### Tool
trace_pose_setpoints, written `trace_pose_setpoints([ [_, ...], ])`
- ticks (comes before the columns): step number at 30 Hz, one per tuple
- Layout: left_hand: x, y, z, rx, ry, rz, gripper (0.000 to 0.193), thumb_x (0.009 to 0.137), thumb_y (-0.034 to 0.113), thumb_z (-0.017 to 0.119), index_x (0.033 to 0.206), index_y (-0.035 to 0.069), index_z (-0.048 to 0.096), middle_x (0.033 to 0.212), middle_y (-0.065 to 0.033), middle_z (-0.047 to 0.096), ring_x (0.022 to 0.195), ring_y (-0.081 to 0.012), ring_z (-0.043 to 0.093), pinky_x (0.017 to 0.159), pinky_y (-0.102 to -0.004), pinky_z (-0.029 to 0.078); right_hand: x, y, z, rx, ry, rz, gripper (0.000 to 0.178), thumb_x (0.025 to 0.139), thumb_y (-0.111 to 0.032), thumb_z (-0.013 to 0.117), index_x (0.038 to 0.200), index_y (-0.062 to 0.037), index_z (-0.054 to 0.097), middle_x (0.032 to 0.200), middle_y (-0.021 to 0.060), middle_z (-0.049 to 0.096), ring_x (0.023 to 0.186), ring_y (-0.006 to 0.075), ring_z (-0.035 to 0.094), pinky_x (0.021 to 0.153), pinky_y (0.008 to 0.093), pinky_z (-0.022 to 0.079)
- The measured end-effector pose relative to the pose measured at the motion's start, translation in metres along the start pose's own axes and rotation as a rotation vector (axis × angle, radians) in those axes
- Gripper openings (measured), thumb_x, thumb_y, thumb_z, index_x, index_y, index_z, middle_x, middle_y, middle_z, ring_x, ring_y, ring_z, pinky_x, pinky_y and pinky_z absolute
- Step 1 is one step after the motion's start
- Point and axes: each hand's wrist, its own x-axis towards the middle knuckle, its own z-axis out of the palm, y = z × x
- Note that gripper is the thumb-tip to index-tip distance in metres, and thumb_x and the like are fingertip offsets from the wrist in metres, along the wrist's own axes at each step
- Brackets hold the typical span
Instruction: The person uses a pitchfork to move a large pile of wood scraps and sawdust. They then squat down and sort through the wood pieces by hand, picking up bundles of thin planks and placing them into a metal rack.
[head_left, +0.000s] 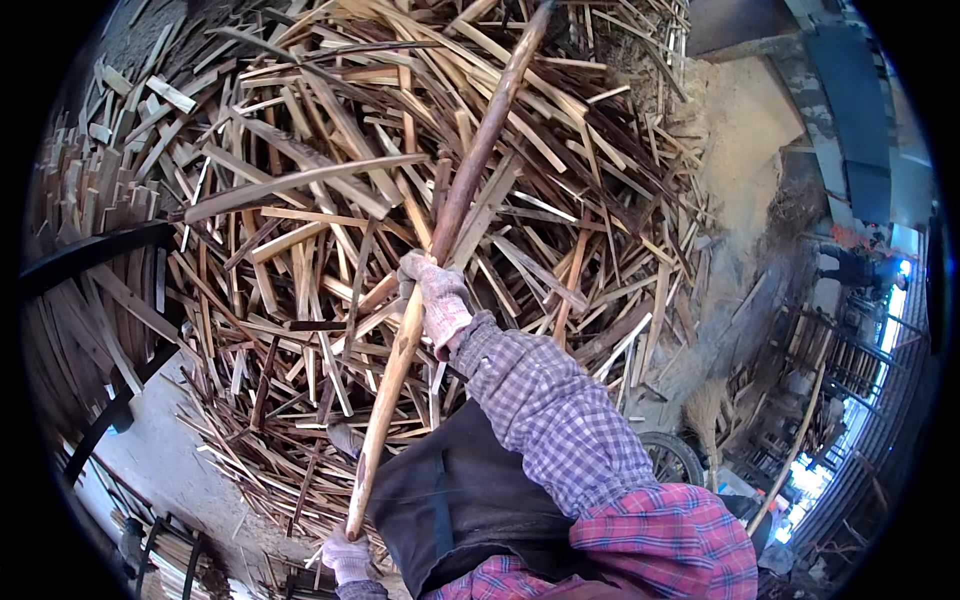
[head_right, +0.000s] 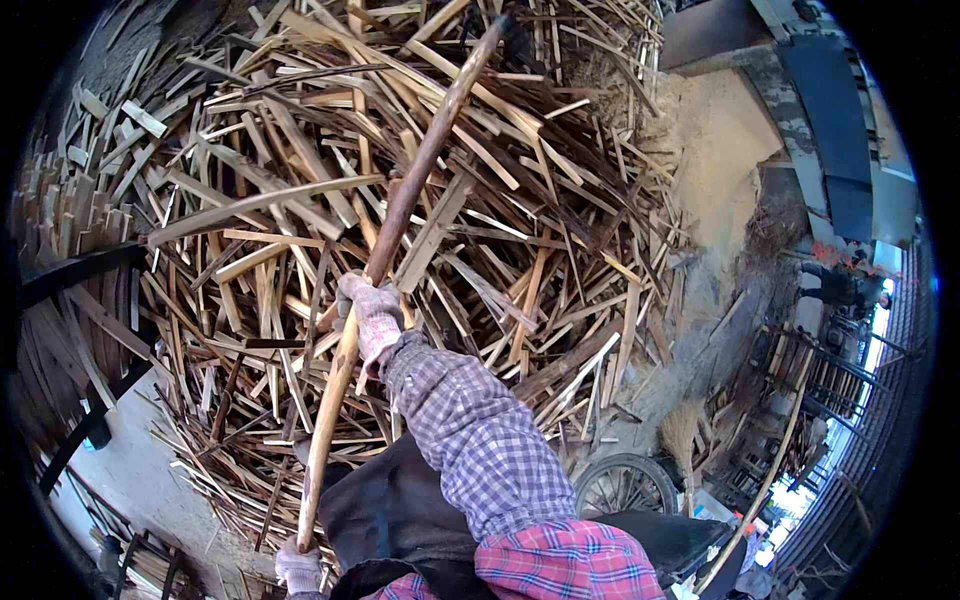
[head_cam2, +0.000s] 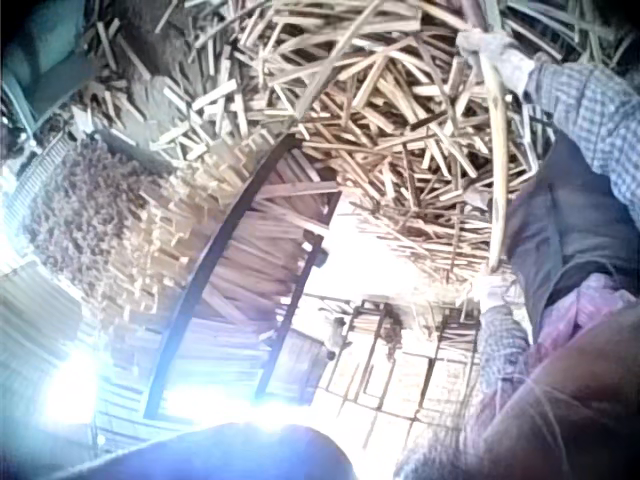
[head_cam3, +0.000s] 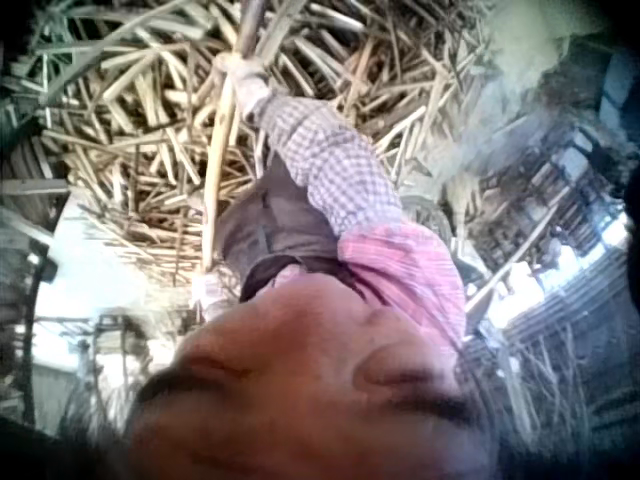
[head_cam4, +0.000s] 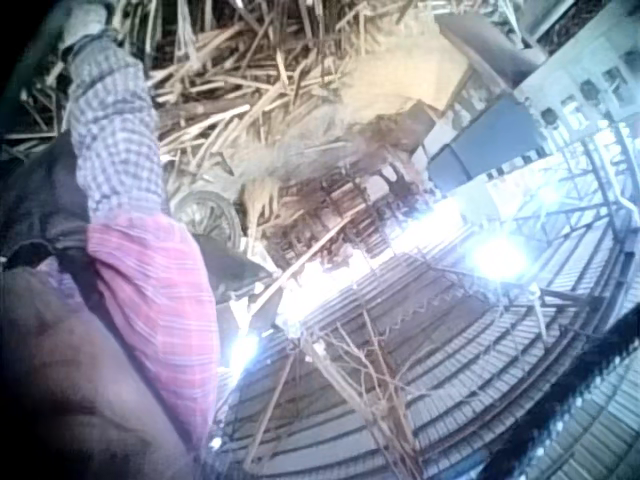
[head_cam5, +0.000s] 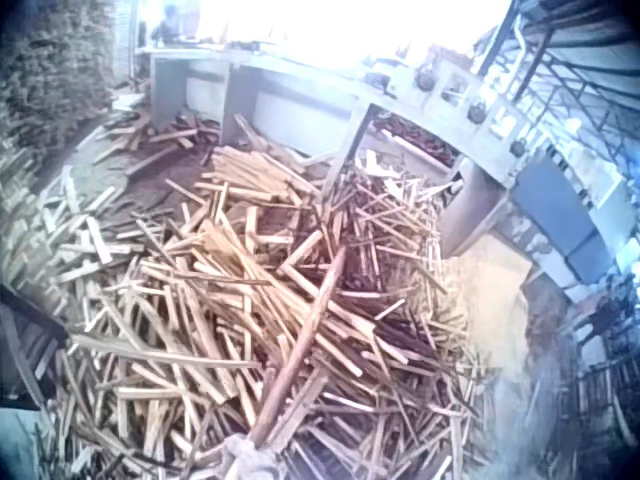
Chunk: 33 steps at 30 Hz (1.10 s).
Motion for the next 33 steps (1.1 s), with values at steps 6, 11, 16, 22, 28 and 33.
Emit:
trace_pose_setpoints([
  [6, 0.018, 0.117, -0.036, 0.105, 0.049, 0.184, 0.034, 0.067, 0.038, 0.064, 0.092, 0.015, 0.061, 0.084, -0.0137, 0.064, 0.080, -0.0312, 0.061, 0.070, -0.0401, 0.049, 0.020, -0.116, -0.046, 0.082, 0.140, -0.141, 0.018, 0.069, -0.014, 0.069, 0.072, -0.0013, 0.058, 0.054, 0.0055, 0.052, 0.044, 0.0184, 0.052, 0.040, 0.0317, 0.047],
  [11, -0.042, 0.301, -0.099, 0.068, 0.109, 0.510, 0.042, 0.069, 0.045, 0.061, 0.098, 0.014, 0.059, 0.086, -0.0140, 0.063, 0.082, -0.0303, 0.061, 0.070, -0.0396, 0.049, 0.063, -0.254, -0.135, 0.058, 0.228, -0.463, 0.023, 0.068, -0.016, 0.067, 0.080, -0.0010, 0.054, 0.060, 0.0068, 0.054, 0.047, 0.0192, 0.054, 0.044, 0.0293, 0.049],
  [16, -0.155, 0.463, -0.168, 0.159, -0.082, 0.841, 0.048, 0.072, 0.043, 0.063, 0.101, 0.006, 0.054, 0.081, -0.0119, 0.062, 0.074, -0.0225, 0.061, 0.063, -0.0332, 0.047, 0.072, -0.269, -0.210, -0.040, 0.370, -0.409, 0.023, 0.072, -0.018, 0.066, 0.083, 0.0003, 0.057, 0.065, 0.0070, 0.056, 0.047, 0.0189, 0.054, 0.040, 0.0305, 0.049],
  [22, -0.160, 0.418, -0.123, 0.410, -0.049, 0.897, 0.054, 0.070, 0.051, 0.060, 0.100, 0.006, 0.055, 0.087, -0.0155, 0.062, 0.084, -0.0267, 0.062, 0.071, -0.0370, 0.048, 0.034, -0.190, -0.256, 0.037, 0.327, -0.155, 0.022, 0.065, -0.010, 0.064, 0.079, 0.0043, 0.056, 0.059, 0.0117, 0.054, 0.039, 0.0251, 0.050, 0.036, 0.0346, 0.047],
  [28, -0.169, 0.261, -0.107, 0.475, -0.149, 0.861, 0.060, 0.072, 0.060, 0.055, 0.100, 0.007, 0.051, 0.092, -0.0170, 0.061, 0.091, -0.0307, 0.059, 0.078, -0.0389, 0.045, -0.048, -0.068, -0.223, 0.016, 0.466, -0.024, 0.024, 0.064, -0.014, 0.064, 0.081, -0.0002, 0.056, 0.059, 0.0090, 0.056, 0.045, 0.0215, 0.055, 0.039, 0.0312, 0.046],
  [33, -0.229, 0.172, -0.132, 0.456, -0.231, 0.857, 0.066, 0.070, 0.062, 0.054, 0.105, 0.006, 0.052, 0.097, -0.0165, 0.061, 0.096, -0.0301, 0.057, 0.083, -0.0379, 0.042, -0.140, -0.014, -0.194, 0.124, 0.424, -0.216, 0.020, 0.071, -0.019, 0.066, 0.075, -0.0044, 0.054, 0.060, 0.0045, 0.055, 0.048, 0.0140, 0.053, 0.042, 0.0275, 0.043],
])
